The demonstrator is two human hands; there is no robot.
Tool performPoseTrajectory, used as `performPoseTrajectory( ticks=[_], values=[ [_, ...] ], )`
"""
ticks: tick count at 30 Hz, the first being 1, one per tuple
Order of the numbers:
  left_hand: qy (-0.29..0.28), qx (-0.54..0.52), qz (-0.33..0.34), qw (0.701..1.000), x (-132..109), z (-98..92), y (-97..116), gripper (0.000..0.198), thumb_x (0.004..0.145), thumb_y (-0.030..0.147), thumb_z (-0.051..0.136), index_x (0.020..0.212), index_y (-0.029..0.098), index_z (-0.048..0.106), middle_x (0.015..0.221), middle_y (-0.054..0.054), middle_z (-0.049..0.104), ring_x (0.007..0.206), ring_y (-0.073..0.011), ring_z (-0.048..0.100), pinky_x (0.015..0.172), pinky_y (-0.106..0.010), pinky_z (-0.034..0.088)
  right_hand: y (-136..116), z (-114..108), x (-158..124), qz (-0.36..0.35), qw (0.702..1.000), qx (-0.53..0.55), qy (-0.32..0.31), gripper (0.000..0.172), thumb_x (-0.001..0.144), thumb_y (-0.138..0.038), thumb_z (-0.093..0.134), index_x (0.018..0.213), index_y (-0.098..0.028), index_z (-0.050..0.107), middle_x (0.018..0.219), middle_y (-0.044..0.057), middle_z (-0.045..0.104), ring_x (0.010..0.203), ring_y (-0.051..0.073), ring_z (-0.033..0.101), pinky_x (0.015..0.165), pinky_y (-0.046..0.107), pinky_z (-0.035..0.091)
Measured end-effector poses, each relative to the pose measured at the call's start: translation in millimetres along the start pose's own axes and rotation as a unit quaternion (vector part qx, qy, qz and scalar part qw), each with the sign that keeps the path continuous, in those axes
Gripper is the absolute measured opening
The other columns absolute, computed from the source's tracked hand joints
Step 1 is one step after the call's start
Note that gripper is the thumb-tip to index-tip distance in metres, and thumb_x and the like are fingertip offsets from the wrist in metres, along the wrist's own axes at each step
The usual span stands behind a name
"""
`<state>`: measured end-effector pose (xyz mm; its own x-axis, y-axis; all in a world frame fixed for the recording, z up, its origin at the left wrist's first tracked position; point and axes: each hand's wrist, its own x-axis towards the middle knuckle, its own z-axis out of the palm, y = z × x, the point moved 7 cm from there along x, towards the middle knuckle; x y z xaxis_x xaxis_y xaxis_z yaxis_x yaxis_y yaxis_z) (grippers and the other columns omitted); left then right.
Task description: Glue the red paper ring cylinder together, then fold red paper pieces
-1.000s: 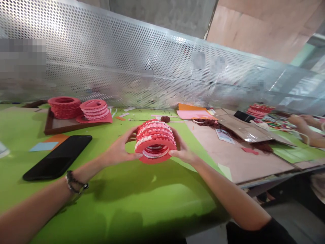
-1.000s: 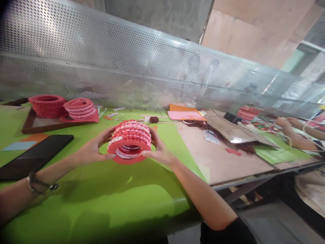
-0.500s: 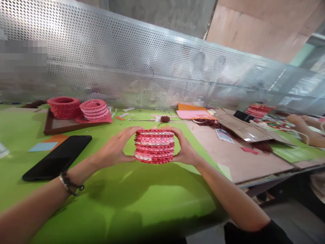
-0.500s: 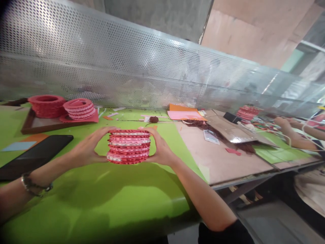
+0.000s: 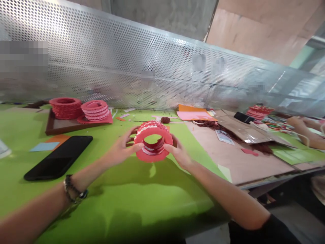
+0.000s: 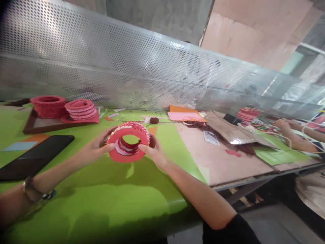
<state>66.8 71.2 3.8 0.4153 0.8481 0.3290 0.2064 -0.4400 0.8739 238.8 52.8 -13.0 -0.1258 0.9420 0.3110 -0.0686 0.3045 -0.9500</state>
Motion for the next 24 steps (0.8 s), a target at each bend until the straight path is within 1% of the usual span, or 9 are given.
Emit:
performPoseTrajectory(
  ticks=[2,3,6,9,13,16,19,24],
  values=[
    [-0.014,-0.024,-0.069,0.997,0,5.0,-11,0.086,0.061,0.055,0.065,0.133,0.020,0.032,0.132,-0.014,0.045,0.113,-0.0340,0.049,0.089,-0.047,0.046,11,0,-2,0.072,0.997,0.020,0.027,0.042,0.060,-0.045,0.070,0.091,-0.020,0.056,0.096,0.005,0.061,0.085,0.019,0.058,0.079,0.035,0.047],
    [-0.017,-0.039,-0.093,0.995,-1,6.7,-15,0.090,0.059,0.053,0.068,0.134,0.021,0.030,0.130,-0.014,0.047,0.113,-0.0338,0.049,0.089,-0.047,0.046,16,0,-3,0.100,0.994,0.032,0.036,0.040,0.060,-0.046,0.069,0.087,-0.019,0.057,0.090,0.004,0.062,0.079,0.017,0.058,0.075,0.033,0.047],
    [-0.033,-0.081,-0.135,0.987,-3,11.5,-22,0.089,0.059,0.050,0.069,0.134,0.020,0.031,0.121,-0.012,0.056,0.114,-0.0310,0.050,0.093,-0.044,0.043,24,1,-5,0.150,0.985,0.068,0.051,0.039,0.059,-0.048,0.069,0.079,-0.017,0.058,0.079,0.001,0.061,0.066,0.012,0.055,0.067,0.028,0.046],
    [-0.038,-0.099,-0.155,0.982,-3,13.9,-26,0.079,0.062,0.047,0.067,0.130,0.018,0.039,0.116,-0.011,0.060,0.113,-0.0288,0.050,0.095,-0.041,0.042,25,2,-7,0.160,0.982,0.081,0.055,0.038,0.057,-0.046,0.071,0.078,-0.017,0.058,0.076,-0.001,0.061,0.064,0.011,0.055,0.065,0.027,0.046],
    [-0.017,-0.121,-0.172,0.978,-3,13.5,-30,0.068,0.062,0.042,0.067,0.123,0.021,0.047,0.117,-0.010,0.060,0.106,-0.0288,0.056,0.087,-0.040,0.048,22,5,-9,0.168,0.981,0.085,0.051,0.037,0.057,-0.042,0.072,0.081,-0.018,0.059,0.076,-0.001,0.061,0.066,0.011,0.056,0.065,0.027,0.046],
    [-0.016,-0.126,-0.181,0.975,-3,15.1,-30,0.066,0.062,0.041,0.066,0.121,0.018,0.048,0.115,-0.011,0.060,0.101,-0.0275,0.059,0.083,-0.038,0.050,20,8,-11,0.179,0.979,0.090,0.048,0.038,0.055,-0.043,0.073,0.079,-0.017,0.059,0.075,-0.001,0.061,0.066,0.011,0.056,0.066,0.027,0.046],
    [-0.014,-0.127,-0.186,0.974,-4,16.3,-29,0.065,0.060,0.040,0.066,0.119,0.016,0.049,0.114,-0.012,0.061,0.099,-0.0264,0.059,0.083,-0.037,0.050,20,9,-11,0.183,0.978,0.088,0.044,0.039,0.054,-0.044,0.073,0.078,-0.017,0.059,0.075,-0.001,0.061,0.066,0.011,0.056,0.068,0.027,0.046],
    [0.001,-0.136,-0.198,0.971,-4,14.0,-26,0.063,0.056,0.039,0.068,0.113,0.018,0.053,0.105,-0.009,0.065,0.093,-0.0255,0.062,0.080,-0.037,0.050,27,7,-10,0.190,0.978,0.075,0.034,0.045,0.055,-0.050,0.071,0.083,-0.018,0.058,0.076,-0.001,0.061,0.068,0.012,0.057,0.073,0.030,0.047]
  ],
)
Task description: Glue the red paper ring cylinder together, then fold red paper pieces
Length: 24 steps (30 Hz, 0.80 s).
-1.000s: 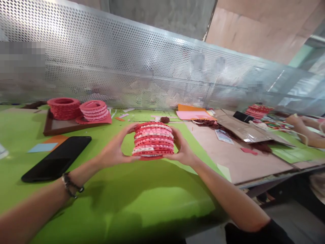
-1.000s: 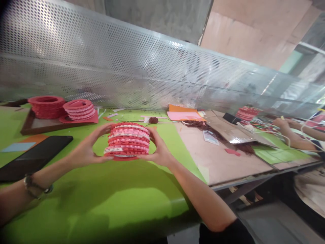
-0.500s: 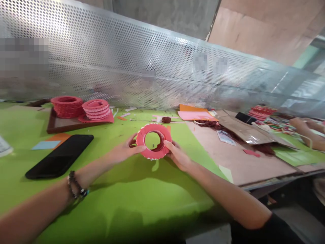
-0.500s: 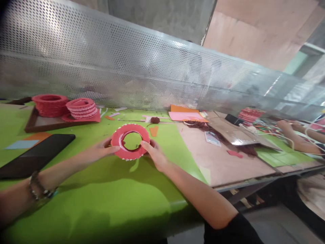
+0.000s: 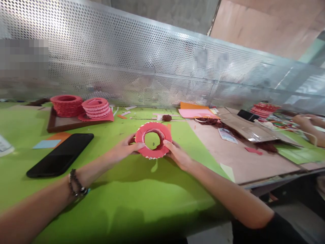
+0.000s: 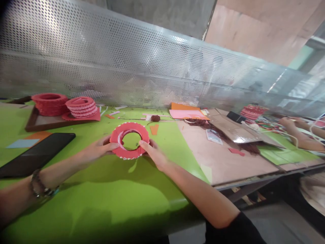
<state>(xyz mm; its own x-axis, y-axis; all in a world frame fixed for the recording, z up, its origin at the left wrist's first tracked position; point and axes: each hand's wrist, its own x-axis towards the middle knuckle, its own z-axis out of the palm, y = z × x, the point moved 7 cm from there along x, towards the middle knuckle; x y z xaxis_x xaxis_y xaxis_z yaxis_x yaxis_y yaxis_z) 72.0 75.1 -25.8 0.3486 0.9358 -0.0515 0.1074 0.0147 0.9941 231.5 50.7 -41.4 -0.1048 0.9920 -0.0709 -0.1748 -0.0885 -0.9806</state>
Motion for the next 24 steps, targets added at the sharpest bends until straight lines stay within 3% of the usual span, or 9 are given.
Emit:
performPoseTrajectory(
  ticks=[3,6,9,13,18,21,24],
  values=[
    [0.010,-0.014,-0.046,0.999,1,-7.2,-2,0.054,0.056,0.043,0.068,0.102,0.016,0.058,0.091,-0.007,0.068,0.085,-0.0242,0.064,0.079,-0.037,0.050,2,0,2,0.007,0.999,-0.007,-0.037,0.055,0.053,-0.058,0.069,0.089,-0.018,0.056,0.080,0.000,0.061,0.074,0.014,0.058,0.080,0.033,0.047],
    [-0.003,-0.012,-0.114,0.993,3,-15.6,-9,0.046,0.056,0.048,0.067,0.088,0.015,0.062,0.078,-0.006,0.070,0.077,-0.0234,0.065,0.077,-0.035,0.050,-3,-3,1,0.009,0.995,-0.071,-0.065,0.069,0.056,-0.060,0.067,0.109,-0.018,0.050,0.100,0.006,0.060,0.091,0.020,0.058,0.088,0.038,0.044],
    [-0.030,0.010,-0.152,0.988,4,-21.2,-13,0.042,0.052,0.050,0.069,0.077,0.017,0.064,0.071,-0.005,0.070,0.074,-0.0228,0.065,0.074,-0.031,0.049,-10,-6,-1,0.014,0.981,-0.178,-0.076,0.089,0.056,-0.053,0.071,0.128,-0.017,0.035,0.115,0.013,0.055,0.106,0.025,0.052,0.095,0.043,0.038],
    [-0.033,0.027,-0.172,0.984,5,-23.4,-17,0.046,0.049,0.058,0.068,0.069,0.017,0.064,0.067,-0.007,0.070,0.070,-0.0231,0.065,0.071,-0.030,0.050,-12,1,-4,-0.009,0.956,-0.260,-0.139,0.108,0.053,-0.043,0.077,0.138,-0.019,0.016,0.127,0.018,0.045,0.110,0.028,0.050,0.094,0.047,0.037],
    [0.004,0.002,-0.174,0.985,6,-22.1,-20,0.050,0.048,0.056,0.069,0.076,0.015,0.061,0.071,-0.009,0.069,0.072,-0.0237,0.064,0.069,-0.031,0.051,-9,8,-6,-0.089,0.931,-0.298,-0.189,0.116,0.052,-0.031,0.080,0.140,-0.024,0.006,0.133,0.016,0.040,0.117,0.028,0.044,0.101,0.048,0.029],
    [-0.014,-0.040,-0.157,0.987,5,-16.5,-18,0.053,0.052,0.057,0.066,0.084,0.015,0.060,0.079,-0.009,0.069,0.075,-0.0230,0.064,0.071,-0.031,0.051,-4,5,-3,-0.077,0.935,-0.288,-0.194,0.114,0.053,-0.032,0.079,0.140,-0.025,0.006,0.133,0.016,0.040,0.113,0.026,0.048,0.099,0.047,0.031],
    [-0.047,-0.078,-0.147,0.985,3,-10.0,-14,0.055,0.056,0.058,0.064,0.091,0.016,0.060,0.086,-0.008,0.069,0.079,-0.0213,0.063,0.073,-0.030,0.051,-4,4,-1,-0.050,0.958,-0.202,-0.199,0.111,0.049,-0.037,0.081,0.138,-0.026,0.015,0.133,0.014,0.040,0.107,0.023,0.052,0.095,0.043,0.038]
  ],
)
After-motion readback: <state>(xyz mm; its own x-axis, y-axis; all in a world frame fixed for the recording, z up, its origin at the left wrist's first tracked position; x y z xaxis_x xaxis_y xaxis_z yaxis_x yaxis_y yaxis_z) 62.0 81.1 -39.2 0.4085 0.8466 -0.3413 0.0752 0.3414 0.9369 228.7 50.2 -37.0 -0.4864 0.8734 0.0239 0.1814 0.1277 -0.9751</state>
